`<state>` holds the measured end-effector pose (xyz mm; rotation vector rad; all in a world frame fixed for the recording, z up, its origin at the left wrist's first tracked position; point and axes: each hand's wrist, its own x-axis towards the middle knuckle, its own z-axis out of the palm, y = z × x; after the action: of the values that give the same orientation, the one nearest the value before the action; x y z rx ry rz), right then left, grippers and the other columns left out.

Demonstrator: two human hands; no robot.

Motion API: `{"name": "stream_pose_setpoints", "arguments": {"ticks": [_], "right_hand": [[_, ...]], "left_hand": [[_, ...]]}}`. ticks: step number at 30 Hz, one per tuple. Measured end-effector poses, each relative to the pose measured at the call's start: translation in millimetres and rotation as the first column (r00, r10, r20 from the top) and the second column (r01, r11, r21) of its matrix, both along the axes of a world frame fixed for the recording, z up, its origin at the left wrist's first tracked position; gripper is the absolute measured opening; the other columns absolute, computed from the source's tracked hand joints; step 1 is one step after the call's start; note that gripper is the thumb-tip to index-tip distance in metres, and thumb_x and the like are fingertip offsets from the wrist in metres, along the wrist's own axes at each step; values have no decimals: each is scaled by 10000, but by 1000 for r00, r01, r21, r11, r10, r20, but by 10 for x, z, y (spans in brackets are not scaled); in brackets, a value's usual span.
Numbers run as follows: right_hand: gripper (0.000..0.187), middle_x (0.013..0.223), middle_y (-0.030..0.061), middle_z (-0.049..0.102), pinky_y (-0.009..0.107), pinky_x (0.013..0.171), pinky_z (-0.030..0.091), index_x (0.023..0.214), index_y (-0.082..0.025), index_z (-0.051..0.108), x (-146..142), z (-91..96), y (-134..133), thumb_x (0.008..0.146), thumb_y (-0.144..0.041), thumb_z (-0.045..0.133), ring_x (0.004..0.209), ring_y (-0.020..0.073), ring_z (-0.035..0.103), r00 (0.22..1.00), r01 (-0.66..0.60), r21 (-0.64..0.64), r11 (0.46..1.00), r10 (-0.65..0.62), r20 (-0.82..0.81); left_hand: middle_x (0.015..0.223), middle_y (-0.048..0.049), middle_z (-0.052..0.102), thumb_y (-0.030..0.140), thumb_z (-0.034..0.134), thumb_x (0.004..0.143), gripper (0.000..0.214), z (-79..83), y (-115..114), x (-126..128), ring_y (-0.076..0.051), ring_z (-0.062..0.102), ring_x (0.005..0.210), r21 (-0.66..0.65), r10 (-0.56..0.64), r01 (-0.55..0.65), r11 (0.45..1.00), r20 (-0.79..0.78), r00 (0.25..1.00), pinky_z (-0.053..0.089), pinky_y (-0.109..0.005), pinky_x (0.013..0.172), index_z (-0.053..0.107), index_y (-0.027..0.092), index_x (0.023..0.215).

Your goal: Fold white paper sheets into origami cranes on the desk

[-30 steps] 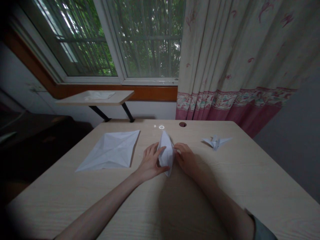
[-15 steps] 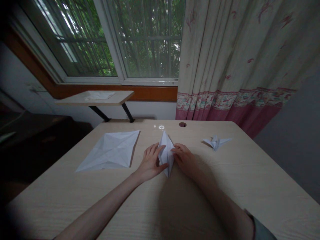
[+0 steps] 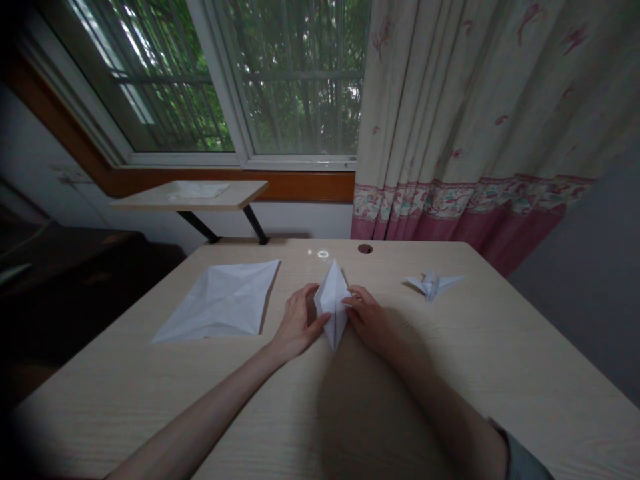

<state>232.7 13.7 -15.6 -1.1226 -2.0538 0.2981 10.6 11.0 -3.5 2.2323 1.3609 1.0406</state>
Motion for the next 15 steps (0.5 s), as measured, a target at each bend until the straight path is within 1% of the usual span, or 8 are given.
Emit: {"name": "stream_pose_setpoints", "arguments": {"ticks": [3, 5, 8, 15], "right_hand": [[254, 1293, 115, 581, 457, 992, 521, 1065, -240, 692, 0, 7, -4, 934, -156, 492, 1174, 254, 609, 1000, 6, -10, 1000, -6, 3], [254, 1294, 114, 580, 450, 998, 518, 1068, -238, 690, 1, 14, -8, 935, -154, 491, 1169, 246, 613, 1000, 9, -19, 1000, -9, 16], [260, 1295, 120, 579, 457, 994, 520, 1065, -232, 691, 4, 16, -7, 932, -142, 486, 1147, 242, 624, 1000, 6, -17, 1000, -6, 26], [306, 1283, 118, 596, 485, 1004, 512, 1095, -240, 687, 12, -8, 5, 907, -112, 483, 1175, 251, 607, 1000, 5, 4, 1000, -5, 24]], "left_hand": [[1273, -122, 587, 414, 482, 973, 360, -1, 14, -16, -275, 518, 1217, -14, 46, -45, 999, 73, 996, 392, -479, 1071, 497, 186, 1252], [1238, -109, 610, 401, 414, 1002, 290, -4, 31, -25, -260, 532, 1188, -37, 81, -78, 996, 83, 993, 414, -457, 1048, 546, 188, 1149], [1205, -86, 630, 376, 366, 1021, 284, -26, 66, -28, -246, 538, 1164, -53, 111, -108, 993, 59, 992, 429, -439, 1029, 585, 199, 1064], [1201, -65, 625, 291, 355, 1021, 274, -58, 96, -27, -238, 514, 1165, -18, 102, -101, 995, 3, 995, 411, -454, 1035, 620, 219, 1026]]}}
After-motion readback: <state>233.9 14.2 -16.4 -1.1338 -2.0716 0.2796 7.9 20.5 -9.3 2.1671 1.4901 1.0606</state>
